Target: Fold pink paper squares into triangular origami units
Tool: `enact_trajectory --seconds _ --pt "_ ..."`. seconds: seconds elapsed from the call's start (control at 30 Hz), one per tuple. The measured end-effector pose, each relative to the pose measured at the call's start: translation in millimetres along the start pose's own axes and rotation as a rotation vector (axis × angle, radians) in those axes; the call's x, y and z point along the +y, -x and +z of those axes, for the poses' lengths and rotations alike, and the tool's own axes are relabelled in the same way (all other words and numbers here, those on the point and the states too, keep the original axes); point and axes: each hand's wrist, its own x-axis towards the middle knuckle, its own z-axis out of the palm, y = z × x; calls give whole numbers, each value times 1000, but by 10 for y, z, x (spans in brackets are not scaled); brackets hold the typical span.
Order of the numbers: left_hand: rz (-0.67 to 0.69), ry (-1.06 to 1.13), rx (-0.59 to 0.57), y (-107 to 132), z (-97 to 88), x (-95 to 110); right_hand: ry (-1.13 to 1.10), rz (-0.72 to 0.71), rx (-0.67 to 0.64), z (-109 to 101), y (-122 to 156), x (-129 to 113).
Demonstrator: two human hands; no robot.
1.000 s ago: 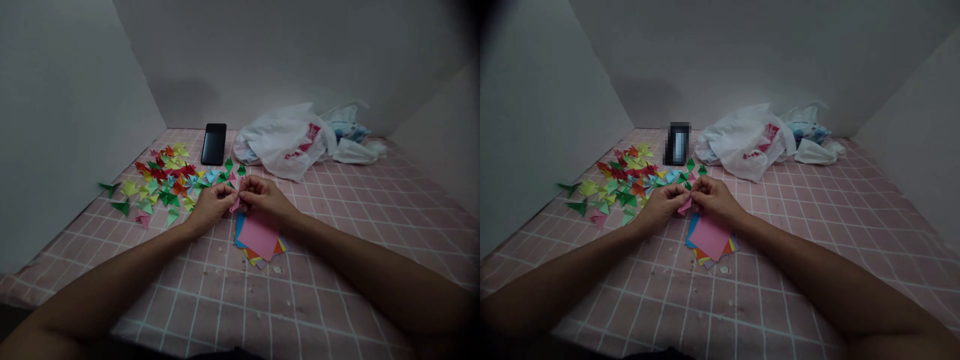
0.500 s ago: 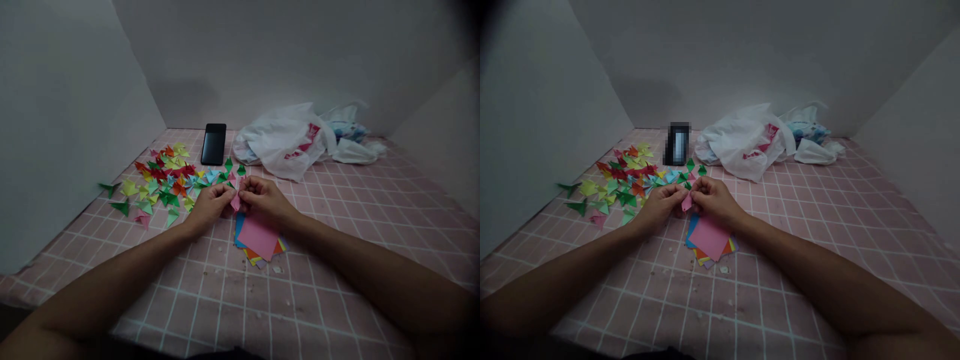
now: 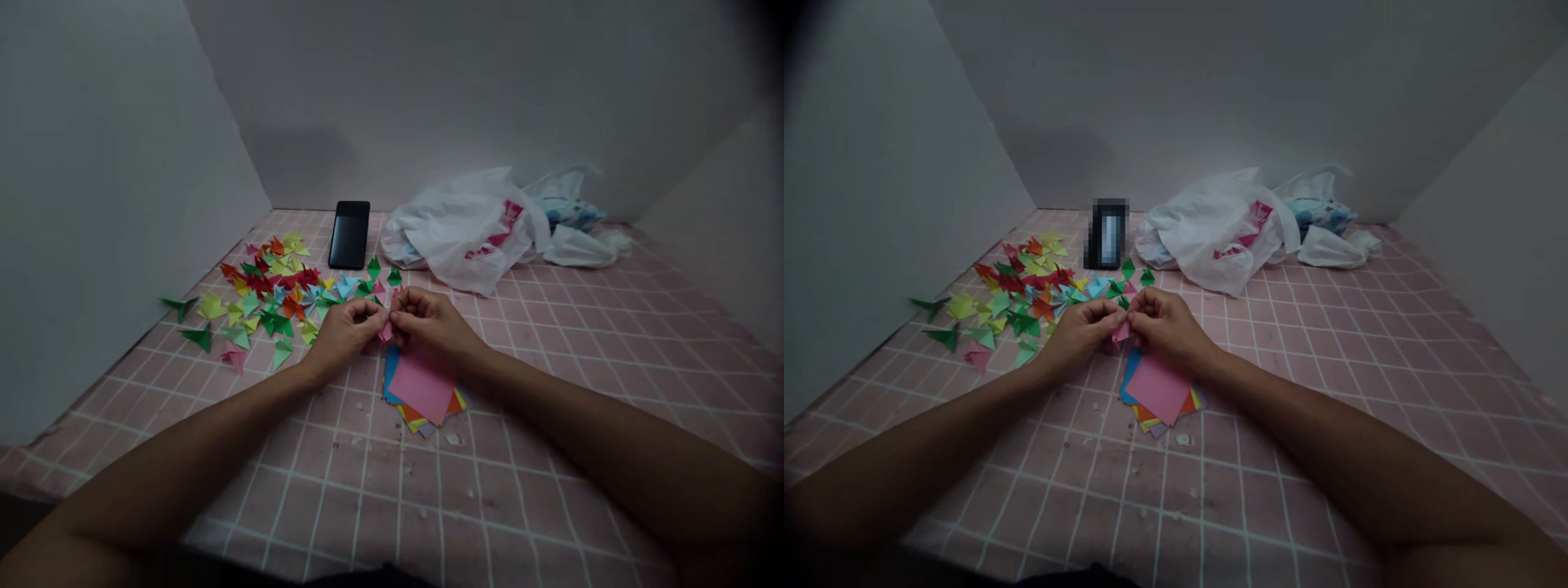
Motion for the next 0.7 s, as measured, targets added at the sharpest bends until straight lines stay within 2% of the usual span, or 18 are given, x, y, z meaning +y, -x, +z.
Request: enact_trajectory --seconds 0.17,0.37,0.47,0.7 --pt "20 -22 8 -10 -7 3 21 35 -21 -20 -2 -28" --pt "50 -44 -27 3 -6 11 70 -6 -22 -25 9 -83" --pt "69 -28 -42 9 -9 30 145 -67 -17 -25 13 -83" --pt "12 51 -125 5 1 35 325 -228 78 -37 8 -26"
